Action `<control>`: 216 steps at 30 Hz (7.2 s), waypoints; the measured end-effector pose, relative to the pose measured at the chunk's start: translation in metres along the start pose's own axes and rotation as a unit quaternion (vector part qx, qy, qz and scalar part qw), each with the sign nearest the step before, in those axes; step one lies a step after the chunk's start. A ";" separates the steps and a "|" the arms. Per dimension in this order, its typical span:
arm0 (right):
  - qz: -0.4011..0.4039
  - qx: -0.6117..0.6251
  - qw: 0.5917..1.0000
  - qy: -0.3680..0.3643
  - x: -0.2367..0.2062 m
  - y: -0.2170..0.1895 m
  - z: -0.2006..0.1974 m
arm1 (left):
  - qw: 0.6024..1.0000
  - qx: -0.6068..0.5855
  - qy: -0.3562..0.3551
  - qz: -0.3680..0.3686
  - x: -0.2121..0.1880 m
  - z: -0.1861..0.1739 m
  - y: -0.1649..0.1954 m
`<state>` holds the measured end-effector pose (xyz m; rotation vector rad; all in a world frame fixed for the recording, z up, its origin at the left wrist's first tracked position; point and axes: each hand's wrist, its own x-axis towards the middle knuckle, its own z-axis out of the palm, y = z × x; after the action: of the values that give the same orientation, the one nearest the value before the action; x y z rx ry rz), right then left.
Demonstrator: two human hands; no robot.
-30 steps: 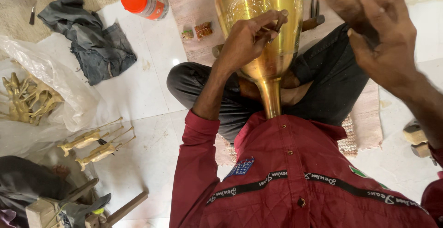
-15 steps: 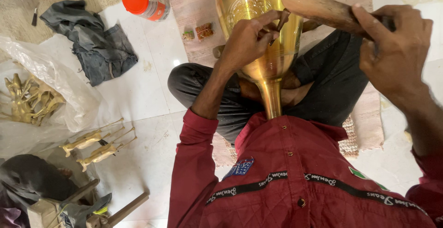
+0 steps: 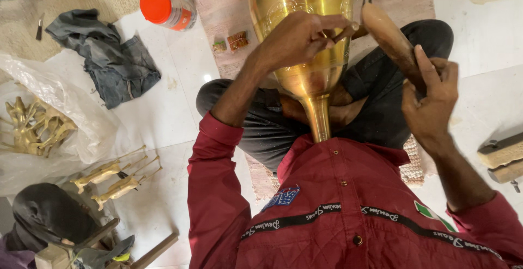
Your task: The person sits cross-legged on the floor with a large brass vessel held between their legs and engraves decorative patterns into its surface. They hold a small chisel against the brass with one hand and strike it with a wooden mallet in the other hand, repositioning the chisel repeatedly to work different parts of the design.
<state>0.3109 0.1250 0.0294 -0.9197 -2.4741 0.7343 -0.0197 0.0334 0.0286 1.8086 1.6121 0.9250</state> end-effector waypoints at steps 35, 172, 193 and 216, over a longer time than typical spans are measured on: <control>0.015 0.042 0.992 0.120 -0.051 0.007 0.061 | 0.978 0.119 -0.162 0.054 0.034 -0.001 0.002; -0.224 -0.195 0.954 -0.036 0.093 -0.025 -0.030 | 0.982 -0.145 0.093 -0.081 -0.046 0.000 -0.004; -0.222 0.050 0.964 -0.139 0.143 -0.087 -0.039 | 0.913 -0.192 0.316 -0.170 -0.066 0.051 0.003; -0.130 -0.126 0.978 -0.103 0.060 -0.011 -0.006 | 0.962 -0.146 0.201 -0.110 -0.063 0.042 -0.013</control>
<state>0.2662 0.1610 0.0516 -0.6077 -2.8491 0.4544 0.0020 -0.0247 -0.0158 1.2685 1.7571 1.4056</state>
